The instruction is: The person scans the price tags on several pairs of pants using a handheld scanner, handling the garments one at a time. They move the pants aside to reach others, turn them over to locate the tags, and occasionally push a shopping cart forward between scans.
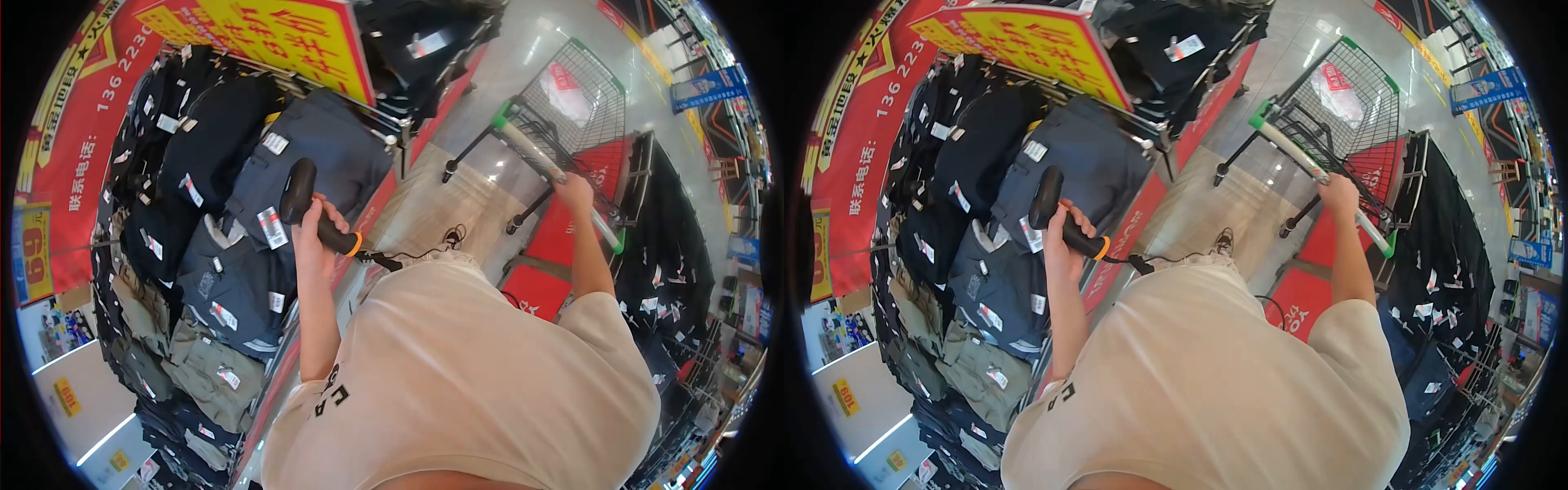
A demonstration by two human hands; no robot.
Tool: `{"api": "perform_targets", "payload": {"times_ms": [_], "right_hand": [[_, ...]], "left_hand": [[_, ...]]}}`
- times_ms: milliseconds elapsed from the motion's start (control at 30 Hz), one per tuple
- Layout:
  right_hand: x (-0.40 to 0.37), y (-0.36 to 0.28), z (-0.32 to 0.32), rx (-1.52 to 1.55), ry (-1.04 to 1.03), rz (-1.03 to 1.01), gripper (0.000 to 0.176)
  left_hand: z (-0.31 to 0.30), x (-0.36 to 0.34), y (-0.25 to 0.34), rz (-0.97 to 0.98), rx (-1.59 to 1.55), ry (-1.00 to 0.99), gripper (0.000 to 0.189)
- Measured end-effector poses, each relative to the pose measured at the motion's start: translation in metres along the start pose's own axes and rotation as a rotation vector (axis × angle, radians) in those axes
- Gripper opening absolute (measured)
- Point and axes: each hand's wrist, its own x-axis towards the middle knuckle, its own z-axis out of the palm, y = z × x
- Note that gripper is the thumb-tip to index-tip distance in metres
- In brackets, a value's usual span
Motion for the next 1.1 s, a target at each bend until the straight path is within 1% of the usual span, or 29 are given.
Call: {"api": "perform_targets", "payload": {"times_ms": [33, 100, 200, 300, 367, 567, 633, 733, 867, 1100], "right_hand": [[0.005, 0.001, -0.004, -0.004, -0.004, -0.057, 0.037], [0.007, 0.004, -0.016, 0.019, 0.006, -0.078, 0.037], [0.024, 0.027, -0.012, 0.064, 0.01, -0.1, 0.036], [0.038, 0.051, -0.015, 0.104, 0.022, -0.12, 0.036], [0.05, 0.065, -0.022, 0.072, -0.038, -0.138, 0.036], [0.087, 0.102, -0.022, 0.066, -0.037, -0.164, 0.032], [0.102, 0.109, -0.026, 0.066, -0.018, -0.161, 0.031], [0.123, 0.119, -0.021, 0.085, 0.017, -0.208, 0.03], [0.155, 0.124, -0.017, 0.064, 0.013, -0.216, 0.033], [0.218, 0.119, -0.019, 0.054, 0.013, -0.165, 0.033]], "left_hand": [[0.011, 0.001, -0.012, 0.01, -0.033, 0.033, 0.02], [0.036, -0.002, -0.039, 0.006, -0.021, 0.046, 0.02], [0.072, -0.005, -0.084, -0.026, -0.083, 0.148, 0.02], [0.106, -0.003, -0.12, -0.102, -0.06, 0.121, 0.021], [0.128, 0.0, -0.134, -0.108, -0.04, 0.111, 0.021], [0.182, 0.024, -0.157, -0.131, 0.042, -0.006, 0.023], [0.198, 0.039, -0.161, -0.171, 0.113, -0.05, 0.023], [0.227, 0.062, -0.17, -0.195, 0.125, -0.051, 0.022], [0.259, 0.106, -0.186, -0.204, 0.119, -0.096, 0.02], [0.294, 0.198, -0.208, -0.252, 0.133, -0.149, 0.02]]}}
